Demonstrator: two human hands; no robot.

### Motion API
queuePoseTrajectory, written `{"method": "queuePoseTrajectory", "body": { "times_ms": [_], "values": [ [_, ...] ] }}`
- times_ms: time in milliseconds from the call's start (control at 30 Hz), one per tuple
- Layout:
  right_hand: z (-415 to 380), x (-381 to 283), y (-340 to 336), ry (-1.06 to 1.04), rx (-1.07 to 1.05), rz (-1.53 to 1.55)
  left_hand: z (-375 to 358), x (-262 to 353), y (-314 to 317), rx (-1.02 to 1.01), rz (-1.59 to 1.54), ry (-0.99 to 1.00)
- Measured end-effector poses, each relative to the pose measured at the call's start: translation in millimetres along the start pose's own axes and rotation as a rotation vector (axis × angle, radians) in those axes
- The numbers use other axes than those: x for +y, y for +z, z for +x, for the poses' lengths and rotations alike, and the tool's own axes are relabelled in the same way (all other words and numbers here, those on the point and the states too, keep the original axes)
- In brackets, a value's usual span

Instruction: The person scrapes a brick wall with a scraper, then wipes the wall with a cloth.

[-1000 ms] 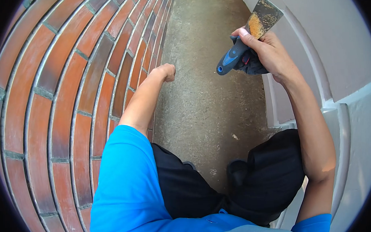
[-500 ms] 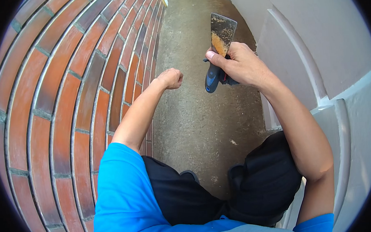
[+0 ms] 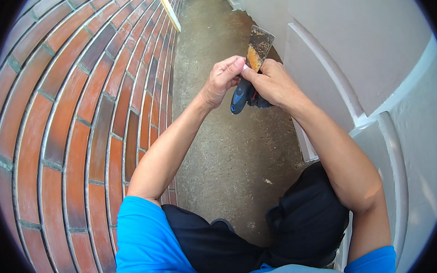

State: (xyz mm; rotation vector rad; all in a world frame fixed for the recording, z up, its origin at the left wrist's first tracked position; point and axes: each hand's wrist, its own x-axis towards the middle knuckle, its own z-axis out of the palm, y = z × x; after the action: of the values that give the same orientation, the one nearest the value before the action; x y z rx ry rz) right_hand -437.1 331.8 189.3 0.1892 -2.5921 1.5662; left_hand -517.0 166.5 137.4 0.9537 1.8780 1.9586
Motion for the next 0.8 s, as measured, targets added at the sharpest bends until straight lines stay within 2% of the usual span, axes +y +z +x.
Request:
{"method": "queuePoseTrajectory", "body": {
  "times_ms": [133,233,333,400,467,533,600,700,800],
  "values": [
    [-1.0,-1.1,-5.5,0.050,0.020,-0.016,-4.0,-12.9,-7.4,-0.033,-0.133,-0.045],
    [-1.3,0.6,-3.9,0.027,0.019,-0.002,-8.2,-36.4,-35.3,0.105,0.023,-0.208],
    [-3.1,0.0,-1.1,0.029,-0.007,-0.014,-23.0,-86.0,-75.3,0.186,0.488,-0.304],
    [-3.9,-1.9,-0.6,0.041,-0.029,-0.029,-46.2,-99.6,-98.3,0.127,1.007,-0.284],
    [-5.8,-6.5,-1.2,0.057,-0.048,-0.014,-72.0,-110.0,-115.5,-0.053,1.267,-0.370],
    [-5.4,-4.9,0.6,0.060,-0.059,-0.015,-97.3,-122.4,-131.1,-0.234,1.464,-0.540],
    [-6.0,-4.2,2.1,0.049,-0.057,0.001,-119.8,-145.6,-155.7,-0.344,1.488,-0.685],
    [-5.4,-4.7,1.5,0.060,-0.071,-0.019,-135.2,-148.6,-172.3,-0.371,1.438,-0.905],
    [-5.7,-5.7,3.9,0.065,-0.079,-0.013,-140.8,-163.6,-187.9,-0.379,1.507,-0.964]
  ]
}}
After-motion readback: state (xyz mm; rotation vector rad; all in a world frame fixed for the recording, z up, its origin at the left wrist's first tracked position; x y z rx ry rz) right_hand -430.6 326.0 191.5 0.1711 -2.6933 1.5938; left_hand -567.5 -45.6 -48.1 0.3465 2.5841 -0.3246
